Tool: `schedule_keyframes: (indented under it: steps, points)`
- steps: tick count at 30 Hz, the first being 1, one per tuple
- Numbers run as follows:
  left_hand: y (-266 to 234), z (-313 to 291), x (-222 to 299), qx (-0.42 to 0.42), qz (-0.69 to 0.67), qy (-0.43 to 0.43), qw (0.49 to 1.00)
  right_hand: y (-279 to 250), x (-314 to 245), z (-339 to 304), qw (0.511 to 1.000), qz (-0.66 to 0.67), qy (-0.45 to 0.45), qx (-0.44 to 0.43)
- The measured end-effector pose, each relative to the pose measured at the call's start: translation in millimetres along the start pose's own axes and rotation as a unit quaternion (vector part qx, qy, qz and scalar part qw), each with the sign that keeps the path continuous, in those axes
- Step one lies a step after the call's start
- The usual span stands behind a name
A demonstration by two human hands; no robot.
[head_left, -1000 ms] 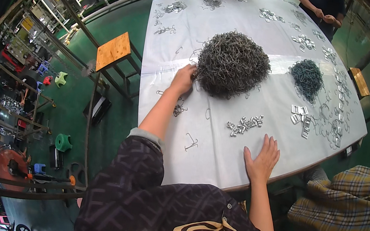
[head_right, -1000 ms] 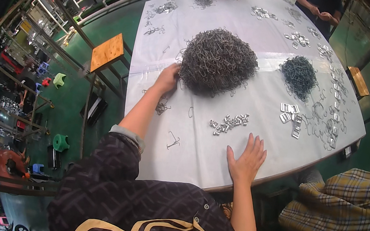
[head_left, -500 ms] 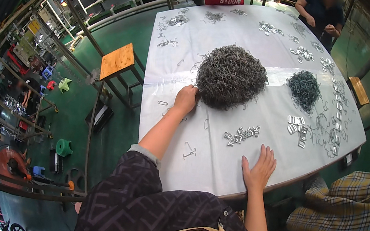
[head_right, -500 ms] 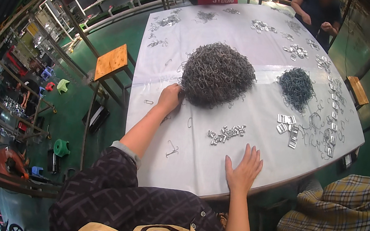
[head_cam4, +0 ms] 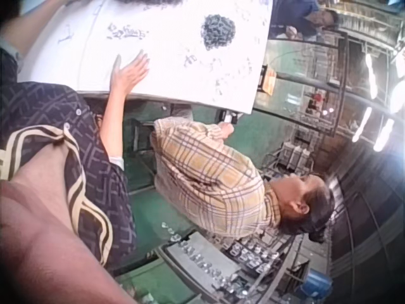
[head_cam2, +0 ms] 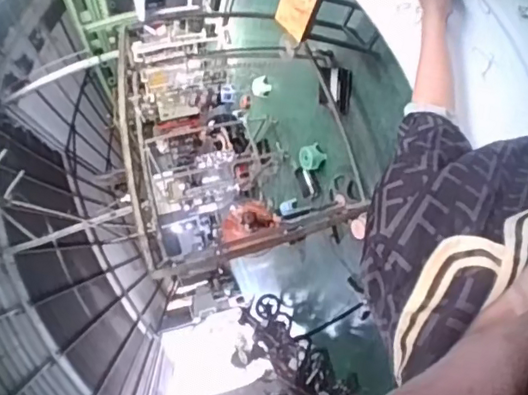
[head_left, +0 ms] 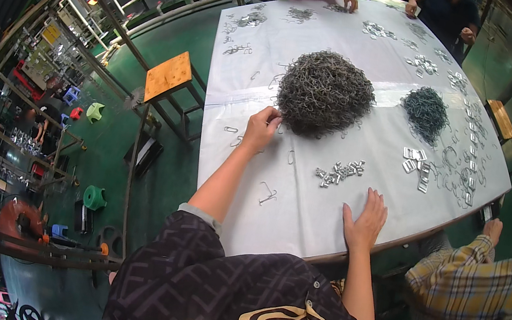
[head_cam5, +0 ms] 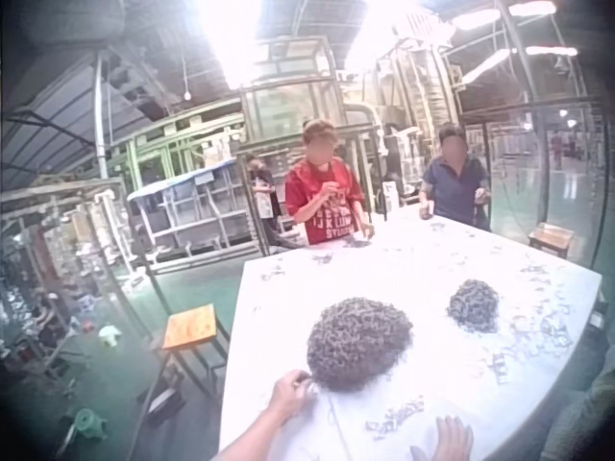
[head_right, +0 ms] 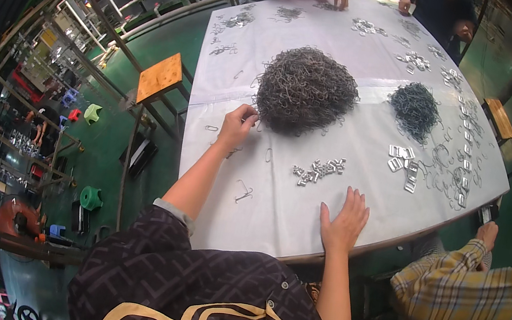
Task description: The person is sorting small metal hooks and circular components from a large pile on a table, picking them up by hand and connecting them together.
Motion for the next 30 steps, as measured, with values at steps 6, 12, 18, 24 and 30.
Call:
schedule_keyframes:
  steps: [6, 12, 18, 24, 30]
  points:
    - [11.8, -5.7, 21.0, 0.024, 0.022, 0.091, 0.995, 2.4, 3.9, -1.0, 1.0, -0.005, -0.005, 0.015]
    - [3.2, -10.8, 20.8, 0.113, 0.064, 0.056, 0.99, 7.1, 6.8, -2.2, 1.0, -0.008, -0.015, 0.011]
    - [7.7, -21.4, 41.5, 0.053, 0.046, 0.041, 0.997, 8.0, 7.7, -4.2, 1.0, -0.009, -0.019, 0.018]
    - [20.8, -58.0, 47.7, -0.063, 0.03, -0.044, 0.997, 11.0, 13.5, -1.8, 0.999, -0.011, -0.025, 0.025]
    - [13.0, -77.4, 65.3, -0.143, -0.083, -0.193, 0.967, 7.2, 8.7, -2.3, 1.0, 0.004, -0.016, 0.024]
Point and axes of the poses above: each hand's wrist, its own z-axis towards the middle knuckle, its own y-axis out of the palm, x = y × z, the point moved 2 cm from there along z, towards the middle knuckle, and after that the axes turned 5 degrees about y, right-handed, at the moved point
